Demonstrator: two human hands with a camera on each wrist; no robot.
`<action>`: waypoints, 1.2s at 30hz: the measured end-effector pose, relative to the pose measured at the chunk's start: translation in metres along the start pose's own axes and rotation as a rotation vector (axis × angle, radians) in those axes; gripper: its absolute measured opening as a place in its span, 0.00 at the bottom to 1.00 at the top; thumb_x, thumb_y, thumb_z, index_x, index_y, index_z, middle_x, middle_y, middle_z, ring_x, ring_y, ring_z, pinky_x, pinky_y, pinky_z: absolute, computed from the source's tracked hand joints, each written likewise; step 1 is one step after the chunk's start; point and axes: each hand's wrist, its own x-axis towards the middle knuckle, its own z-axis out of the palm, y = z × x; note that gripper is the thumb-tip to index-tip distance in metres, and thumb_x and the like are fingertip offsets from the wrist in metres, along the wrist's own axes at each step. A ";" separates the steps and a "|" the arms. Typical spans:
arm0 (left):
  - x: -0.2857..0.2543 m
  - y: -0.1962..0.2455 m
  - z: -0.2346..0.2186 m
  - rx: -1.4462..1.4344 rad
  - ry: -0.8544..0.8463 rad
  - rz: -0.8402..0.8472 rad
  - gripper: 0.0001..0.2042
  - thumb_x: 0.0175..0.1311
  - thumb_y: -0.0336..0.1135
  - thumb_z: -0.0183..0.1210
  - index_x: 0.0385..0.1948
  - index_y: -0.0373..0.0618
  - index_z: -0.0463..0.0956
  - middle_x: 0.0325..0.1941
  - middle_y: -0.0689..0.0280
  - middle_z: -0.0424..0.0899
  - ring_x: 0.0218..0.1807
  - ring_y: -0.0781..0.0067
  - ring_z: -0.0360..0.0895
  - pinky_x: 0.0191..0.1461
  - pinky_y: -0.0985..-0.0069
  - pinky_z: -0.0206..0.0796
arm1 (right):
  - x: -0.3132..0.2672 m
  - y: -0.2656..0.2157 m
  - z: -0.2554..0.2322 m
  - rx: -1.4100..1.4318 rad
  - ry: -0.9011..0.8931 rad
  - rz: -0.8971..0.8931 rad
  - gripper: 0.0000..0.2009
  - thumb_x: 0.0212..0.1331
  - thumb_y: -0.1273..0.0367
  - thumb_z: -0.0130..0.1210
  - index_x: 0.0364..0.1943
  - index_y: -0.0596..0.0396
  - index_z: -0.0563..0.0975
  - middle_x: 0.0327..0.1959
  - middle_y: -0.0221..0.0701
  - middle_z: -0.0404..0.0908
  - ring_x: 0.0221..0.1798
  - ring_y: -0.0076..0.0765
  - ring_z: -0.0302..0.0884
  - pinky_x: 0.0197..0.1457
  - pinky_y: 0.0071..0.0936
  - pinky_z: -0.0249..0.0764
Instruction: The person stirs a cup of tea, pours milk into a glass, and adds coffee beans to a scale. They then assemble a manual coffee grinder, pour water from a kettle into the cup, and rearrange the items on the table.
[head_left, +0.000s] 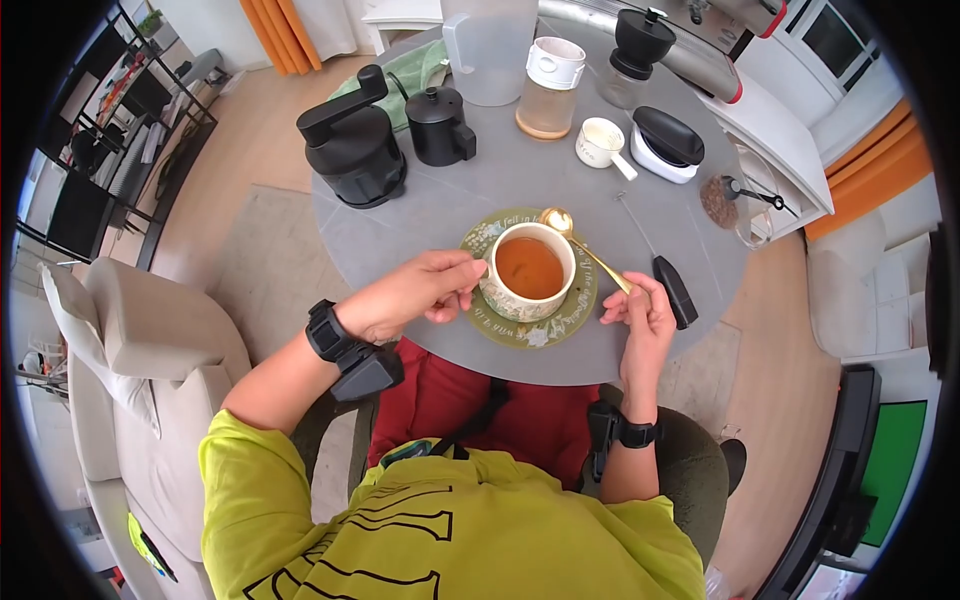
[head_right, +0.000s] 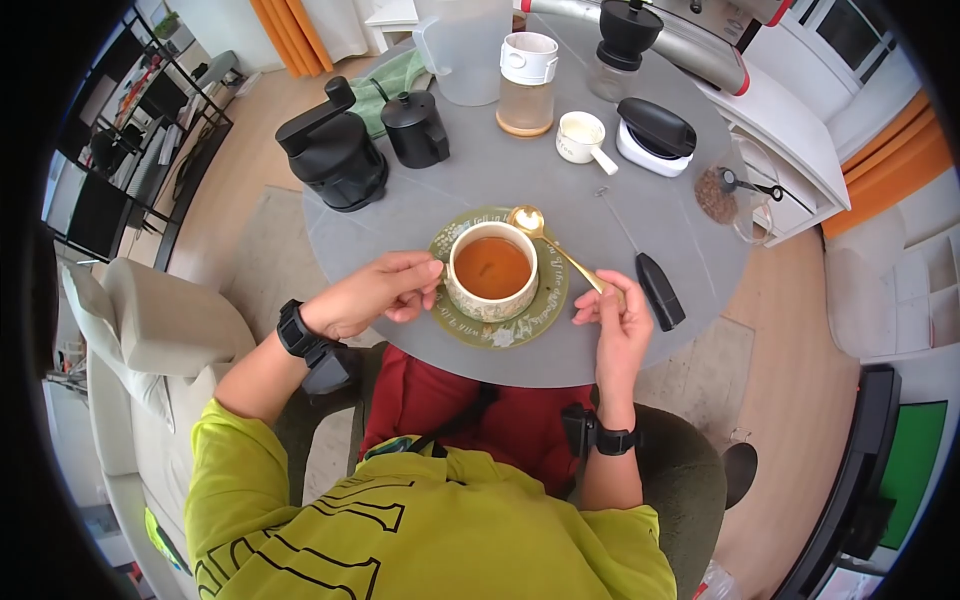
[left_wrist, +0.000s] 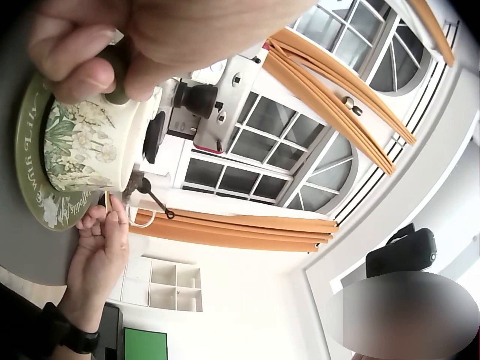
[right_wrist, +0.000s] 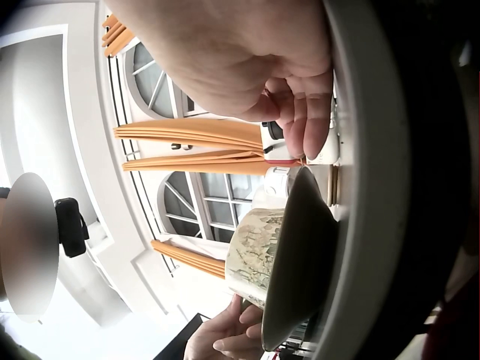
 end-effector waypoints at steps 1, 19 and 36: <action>0.000 0.000 0.000 -0.005 -0.003 0.015 0.14 0.73 0.45 0.46 0.30 0.46 0.70 0.27 0.72 0.71 0.20 0.85 0.58 0.23 0.85 0.49 | -0.001 -0.001 0.001 -0.007 0.000 0.009 0.11 0.70 0.70 0.44 0.47 0.61 0.73 0.26 0.31 0.78 0.26 0.21 0.73 0.32 0.19 0.71; -0.061 0.069 0.012 0.036 0.048 0.297 0.16 0.74 0.44 0.44 0.28 0.44 0.65 0.25 0.73 0.68 0.18 0.88 0.55 0.21 0.87 0.46 | 0.000 -0.002 0.006 -0.047 0.039 0.011 0.10 0.70 0.70 0.44 0.46 0.63 0.73 0.25 0.31 0.78 0.25 0.21 0.73 0.30 0.18 0.70; -0.066 0.075 0.022 -0.049 0.114 0.387 0.12 0.73 0.37 0.46 0.29 0.40 0.67 0.25 0.72 0.69 0.18 0.90 0.54 0.20 0.87 0.45 | -0.002 -0.005 0.003 -0.067 0.015 0.031 0.10 0.69 0.73 0.43 0.47 0.64 0.73 0.26 0.34 0.79 0.26 0.22 0.74 0.33 0.20 0.72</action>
